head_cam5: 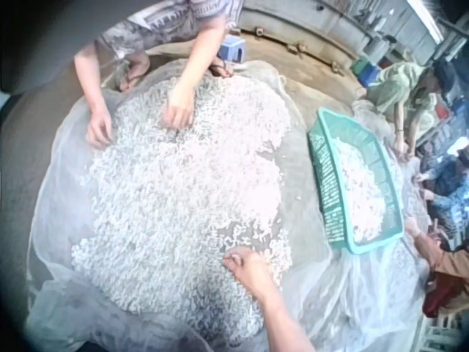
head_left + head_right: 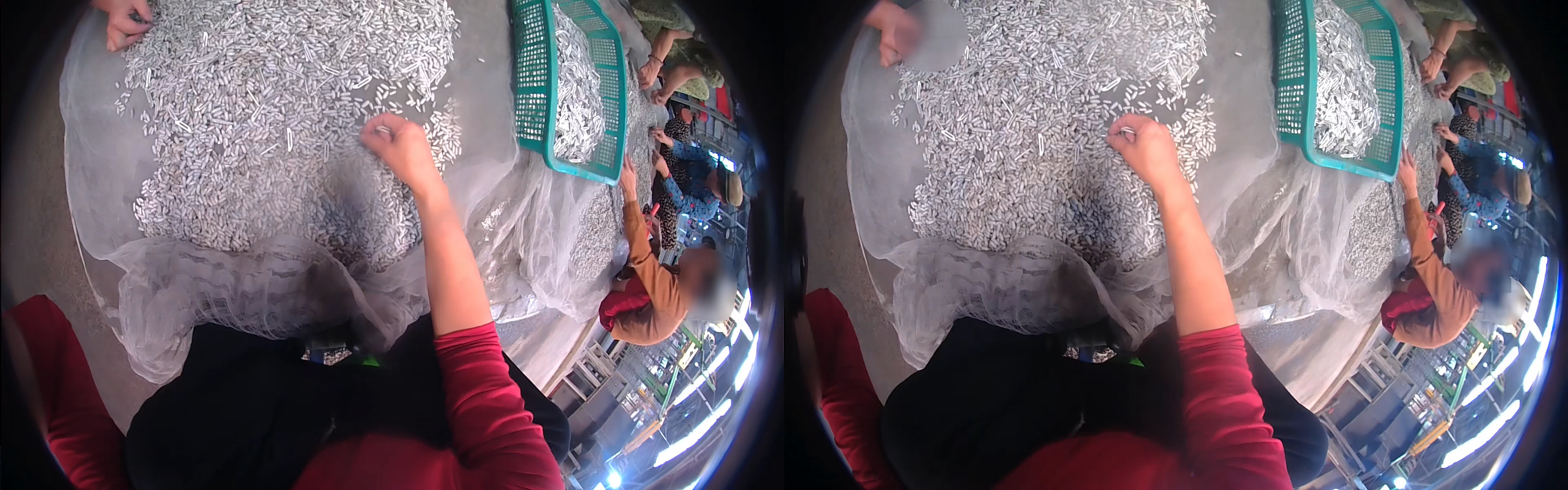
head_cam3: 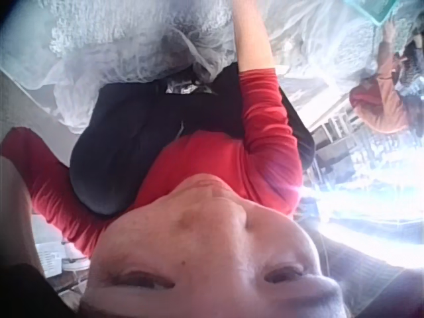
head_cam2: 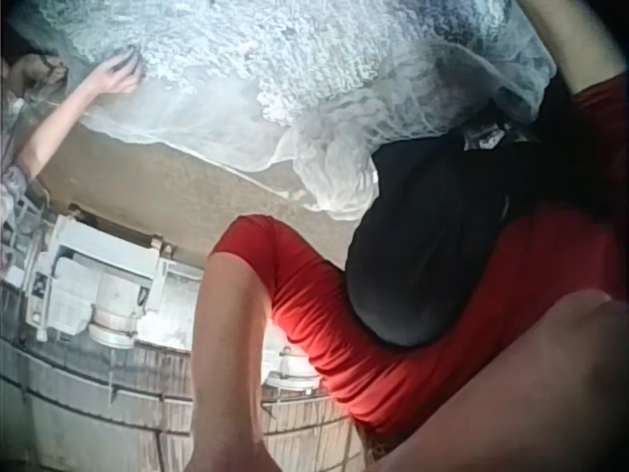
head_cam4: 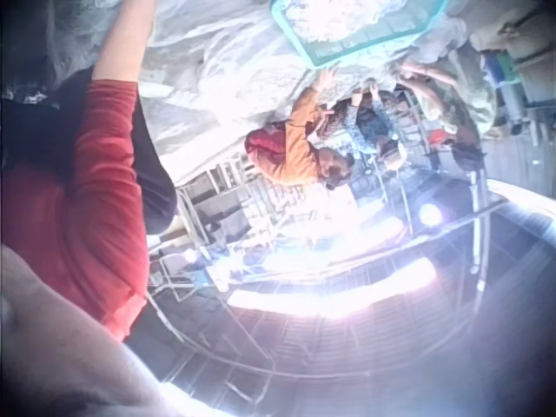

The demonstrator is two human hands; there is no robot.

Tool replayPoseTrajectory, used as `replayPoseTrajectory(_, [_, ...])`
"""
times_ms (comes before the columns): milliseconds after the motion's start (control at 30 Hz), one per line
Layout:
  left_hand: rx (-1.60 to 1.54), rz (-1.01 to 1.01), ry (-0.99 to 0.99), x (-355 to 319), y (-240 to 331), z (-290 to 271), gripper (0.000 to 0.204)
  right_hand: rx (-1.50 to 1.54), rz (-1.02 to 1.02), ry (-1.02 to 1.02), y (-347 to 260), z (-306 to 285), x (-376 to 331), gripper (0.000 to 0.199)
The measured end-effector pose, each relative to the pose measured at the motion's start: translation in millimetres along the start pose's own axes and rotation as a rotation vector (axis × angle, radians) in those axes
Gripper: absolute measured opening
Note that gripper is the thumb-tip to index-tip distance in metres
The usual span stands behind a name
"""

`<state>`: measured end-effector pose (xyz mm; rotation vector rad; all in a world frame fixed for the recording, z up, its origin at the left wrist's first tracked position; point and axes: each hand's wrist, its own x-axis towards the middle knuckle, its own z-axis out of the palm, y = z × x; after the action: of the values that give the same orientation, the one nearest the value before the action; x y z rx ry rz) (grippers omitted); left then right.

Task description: The person repeatedly picks up small white cylindrical objects from a large pile on a white sheet and places them into a green basket. The hands work continuously over the pile, moving items one by one or in small handfuls.

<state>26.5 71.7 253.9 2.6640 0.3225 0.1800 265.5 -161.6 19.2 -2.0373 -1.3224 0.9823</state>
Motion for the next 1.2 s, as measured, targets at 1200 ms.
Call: replayPoseTrajectory(1200, [-0.031,-0.080,-0.036,-15,-10,6,0.031,0.832,0.387,-0.213,-65,58,3,0.022])
